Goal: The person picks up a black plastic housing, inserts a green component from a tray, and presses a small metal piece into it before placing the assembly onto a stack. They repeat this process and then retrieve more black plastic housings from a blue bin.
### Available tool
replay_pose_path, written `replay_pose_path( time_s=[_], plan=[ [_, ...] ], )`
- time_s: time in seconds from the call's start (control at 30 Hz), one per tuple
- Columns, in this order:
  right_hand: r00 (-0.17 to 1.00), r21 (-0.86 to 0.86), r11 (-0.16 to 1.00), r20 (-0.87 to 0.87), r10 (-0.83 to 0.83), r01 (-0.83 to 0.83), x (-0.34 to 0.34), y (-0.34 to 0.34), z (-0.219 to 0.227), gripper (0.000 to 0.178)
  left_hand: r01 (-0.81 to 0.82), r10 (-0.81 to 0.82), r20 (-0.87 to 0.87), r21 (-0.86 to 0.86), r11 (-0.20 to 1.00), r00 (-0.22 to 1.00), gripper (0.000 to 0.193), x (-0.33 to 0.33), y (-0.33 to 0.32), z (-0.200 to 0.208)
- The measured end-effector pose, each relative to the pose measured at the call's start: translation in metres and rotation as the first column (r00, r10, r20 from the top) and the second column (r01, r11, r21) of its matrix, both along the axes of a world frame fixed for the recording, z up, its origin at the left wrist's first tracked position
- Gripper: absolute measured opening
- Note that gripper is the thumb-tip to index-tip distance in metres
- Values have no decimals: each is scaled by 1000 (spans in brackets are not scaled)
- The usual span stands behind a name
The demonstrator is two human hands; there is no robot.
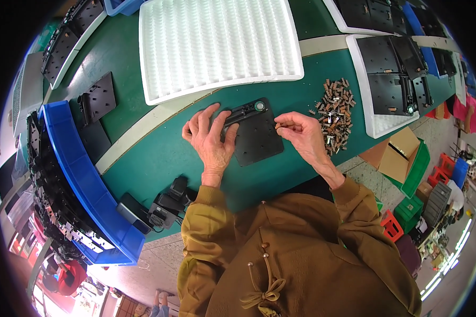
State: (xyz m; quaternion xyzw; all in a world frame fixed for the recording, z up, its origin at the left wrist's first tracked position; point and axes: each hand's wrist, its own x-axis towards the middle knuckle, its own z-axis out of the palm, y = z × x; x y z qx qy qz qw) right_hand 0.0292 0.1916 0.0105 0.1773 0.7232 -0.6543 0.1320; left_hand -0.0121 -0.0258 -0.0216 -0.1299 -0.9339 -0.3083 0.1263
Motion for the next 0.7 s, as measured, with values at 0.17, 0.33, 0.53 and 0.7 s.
replay_pose_path(
  time_s=[0.17, 0.33, 0.53, 0.7],
  plan=[
    [999, -25, 1000, 32, 19, -18, 1, -1, -2, 21, -5, 5, 4, -4, 1000, 1000, 30, 0, 0, 1],
    [1000, -21, 1000, 20, 1, -1, 0, -4, 1, 20, -2, 2, -1, 8, 1000, 1000, 31, 0, 0, 1],
    [999, -38, 999, 41, -3, 5, 0, -5, 5, 10, -4, 4, 14, 8, 1000, 1000, 32, 0, 0, 1],
    [998, 153, 988, -57, 25, -16, 3, -8, -3, 9, -6, 6, 16, 8, 1000, 1000, 32, 0, -1, 1]
  ],
)
